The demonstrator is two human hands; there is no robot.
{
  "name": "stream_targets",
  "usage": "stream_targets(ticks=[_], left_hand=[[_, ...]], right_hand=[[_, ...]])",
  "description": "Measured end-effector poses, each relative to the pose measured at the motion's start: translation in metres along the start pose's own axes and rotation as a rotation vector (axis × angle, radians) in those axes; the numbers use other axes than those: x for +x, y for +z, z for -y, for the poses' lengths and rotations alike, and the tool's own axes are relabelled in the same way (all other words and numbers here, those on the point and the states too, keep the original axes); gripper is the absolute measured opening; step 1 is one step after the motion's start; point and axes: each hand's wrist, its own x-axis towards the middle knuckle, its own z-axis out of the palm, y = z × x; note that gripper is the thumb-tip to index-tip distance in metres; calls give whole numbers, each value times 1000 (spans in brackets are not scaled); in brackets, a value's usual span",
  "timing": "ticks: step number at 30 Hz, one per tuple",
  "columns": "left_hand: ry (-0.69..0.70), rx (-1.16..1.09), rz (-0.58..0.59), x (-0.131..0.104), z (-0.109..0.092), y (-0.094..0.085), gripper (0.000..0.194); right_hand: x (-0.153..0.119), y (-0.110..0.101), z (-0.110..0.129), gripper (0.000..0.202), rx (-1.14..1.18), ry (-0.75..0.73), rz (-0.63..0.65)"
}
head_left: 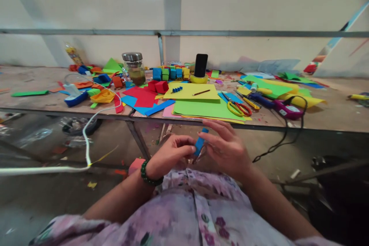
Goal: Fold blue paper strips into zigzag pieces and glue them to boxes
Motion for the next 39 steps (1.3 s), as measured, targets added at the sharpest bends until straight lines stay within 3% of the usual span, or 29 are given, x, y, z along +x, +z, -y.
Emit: stream_targets(ticks=[12, 19, 30, 33, 36, 39], left_hand=[[-57, -199, 146, -7, -5, 3, 25], [-48, -184, 119, -10, -7, 6, 24], [-58, -242, 138, -11, -8, 11, 23], [53, -94, 25, -11, -8, 11, 26], [196, 32, -109, -8, -5, 7, 32], [255, 105, -66, -3, 0, 6, 40]], right_hand=[[-3, -7, 2, 31, -87, -180, -15], [-5, -9, 4, 25, -69, -171, -76], [-5, -12, 8, 20, -222, -271, -34], [-1, -8, 7, 16, -131, -152, 8], [1, -2, 6, 10, 53, 132, 11], [0, 4, 11, 7, 257, 415, -81]])
